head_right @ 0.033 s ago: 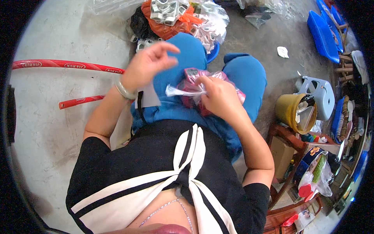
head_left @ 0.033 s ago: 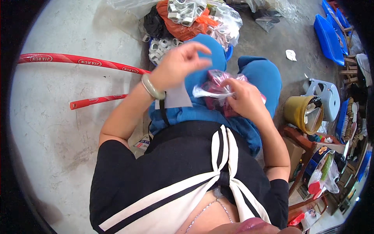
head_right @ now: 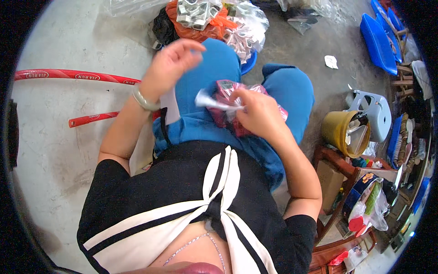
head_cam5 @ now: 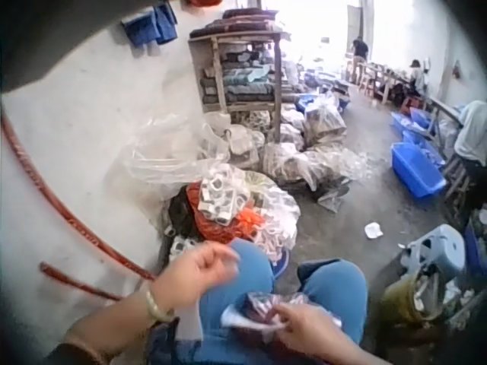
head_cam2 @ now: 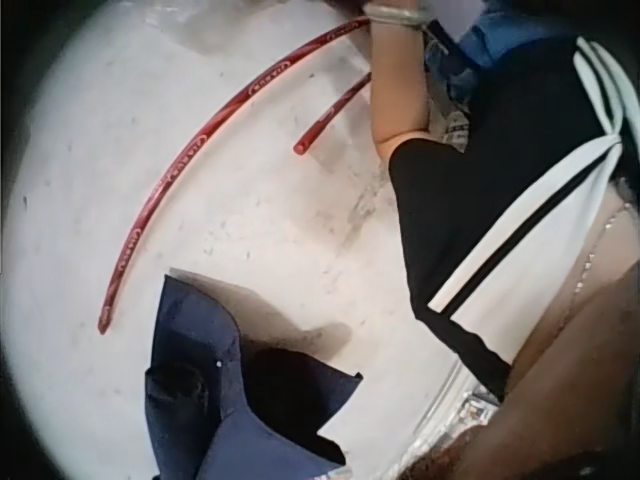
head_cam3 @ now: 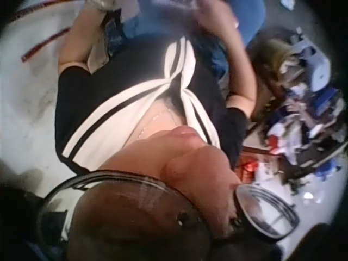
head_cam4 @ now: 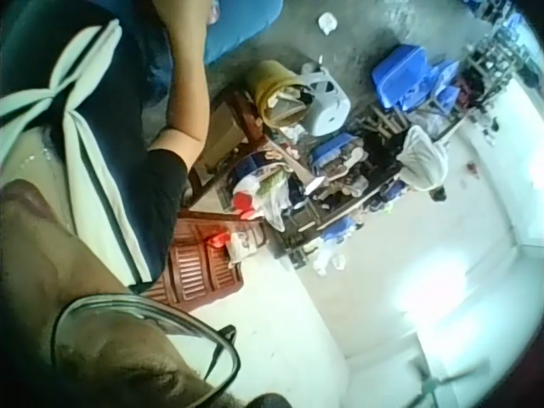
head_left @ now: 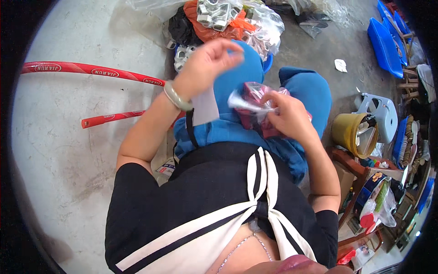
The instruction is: Sorting small pink shoe components and placing them into plastic bags for organization.
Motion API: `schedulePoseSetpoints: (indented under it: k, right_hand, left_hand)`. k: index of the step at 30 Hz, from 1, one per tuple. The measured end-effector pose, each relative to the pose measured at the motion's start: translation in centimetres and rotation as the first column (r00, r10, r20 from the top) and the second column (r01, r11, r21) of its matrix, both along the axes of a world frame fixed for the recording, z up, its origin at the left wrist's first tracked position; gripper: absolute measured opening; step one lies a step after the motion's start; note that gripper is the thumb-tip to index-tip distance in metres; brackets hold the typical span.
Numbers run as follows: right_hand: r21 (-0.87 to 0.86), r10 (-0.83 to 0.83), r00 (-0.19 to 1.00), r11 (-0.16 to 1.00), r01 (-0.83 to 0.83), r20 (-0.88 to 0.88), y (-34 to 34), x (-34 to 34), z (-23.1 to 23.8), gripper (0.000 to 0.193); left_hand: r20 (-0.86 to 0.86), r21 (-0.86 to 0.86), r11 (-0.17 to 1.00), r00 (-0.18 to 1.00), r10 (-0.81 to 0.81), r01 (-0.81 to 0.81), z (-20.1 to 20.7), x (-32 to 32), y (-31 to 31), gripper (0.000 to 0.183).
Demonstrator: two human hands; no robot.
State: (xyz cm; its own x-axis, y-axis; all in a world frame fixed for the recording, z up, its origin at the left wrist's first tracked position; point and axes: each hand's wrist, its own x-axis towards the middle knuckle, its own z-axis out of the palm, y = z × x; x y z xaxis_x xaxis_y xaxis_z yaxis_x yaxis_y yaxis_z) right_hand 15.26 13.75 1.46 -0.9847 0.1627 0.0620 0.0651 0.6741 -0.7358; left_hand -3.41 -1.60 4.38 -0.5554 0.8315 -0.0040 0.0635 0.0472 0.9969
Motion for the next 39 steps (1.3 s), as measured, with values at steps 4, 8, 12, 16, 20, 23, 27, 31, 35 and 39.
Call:
schedulePoseSetpoints:
  k: [4, 8, 12, 16, 20, 23, 27, 31, 35, 39]
  right_hand:
    - [-0.288, -0.218, 0.975, 0.933, 0.217, 0.029, 4.5, -0.3, -1.2, 0.024]
    - [-0.208, -0.287, 0.939, 0.923, 0.324, 0.187, 11.2, -2.3, -2.0, 0.034]
    - [0.134, -0.417, 0.864, 0.909, 0.395, 0.282, 14.4, -4.7, -9.7, 0.04]
    - [0.316, -0.599, 0.698, 0.8, 0.51, 0.392, 15.6, -3.9, -20.3, 0.045]
    - [0.24, -0.675, 0.573, 0.719, 0.653, 0.465, 14.1, -1.1, -27.6, 0.044]
    - [0.189, -0.67, 0.513, 0.688, 0.701, 0.536, 10.1, 2.0, -31.1, 0.047]
    - [0.142, -0.685, 0.449, 0.623, 0.769, 0.575, 13.3, 4.3, -33.3, 0.049]
    - [-0.488, -0.492, 0.706, 0.51, 0.708, 0.51, 11.3, -3.2, -20.8, 0.051]
    - [-0.791, -0.214, 0.964, 0.557, 0.255, 0.16, 8.0, -6.9, -7.7, 0.035]
    - [-0.561, -0.159, 0.949, 0.775, 0.291, 0.273, 8.1, -7.7, -7.0, 0.026]
  left_hand:
    - [0.28, -0.031, 0.988, 0.948, 0.151, -0.149, 0.3, -3.8, 1.9, 0.031]
    - [0.311, 0.022, 0.953, 0.908, 0.281, -0.302, -3.4, -5.9, 5.6, 0.037]
    - [0.347, -0.031, 0.89, 0.83, 0.437, -0.455, -8.4, -8.0, 8.9, 0.038]
    - [0.312, -0.108, 0.861, 0.805, 0.505, -0.498, -11.5, -7.4, 11.3, 0.035]
    - [0.357, -0.149, 0.874, 0.799, 0.484, -0.462, -12.7, -6.2, 12.2, 0.038]
    - [0.21, -0.294, 0.836, 0.822, 0.529, -0.463, -13.4, -4.5, 10.4, 0.038]
    - [0.482, -0.169, 0.92, 0.784, 0.39, -0.354, -12.1, -2.8, 12.6, 0.036]
    - [0.395, -0.212, 0.882, 0.788, 0.472, -0.421, -13.8, -3.3, 11.8, 0.035]
    - [0.437, -0.19, 0.879, 0.764, 0.475, -0.438, -13.3, -3.7, 11.8, 0.039]
    - [0.533, -0.102, 0.923, 0.763, 0.365, -0.371, -11.4, -3.5, 12.3, 0.038]
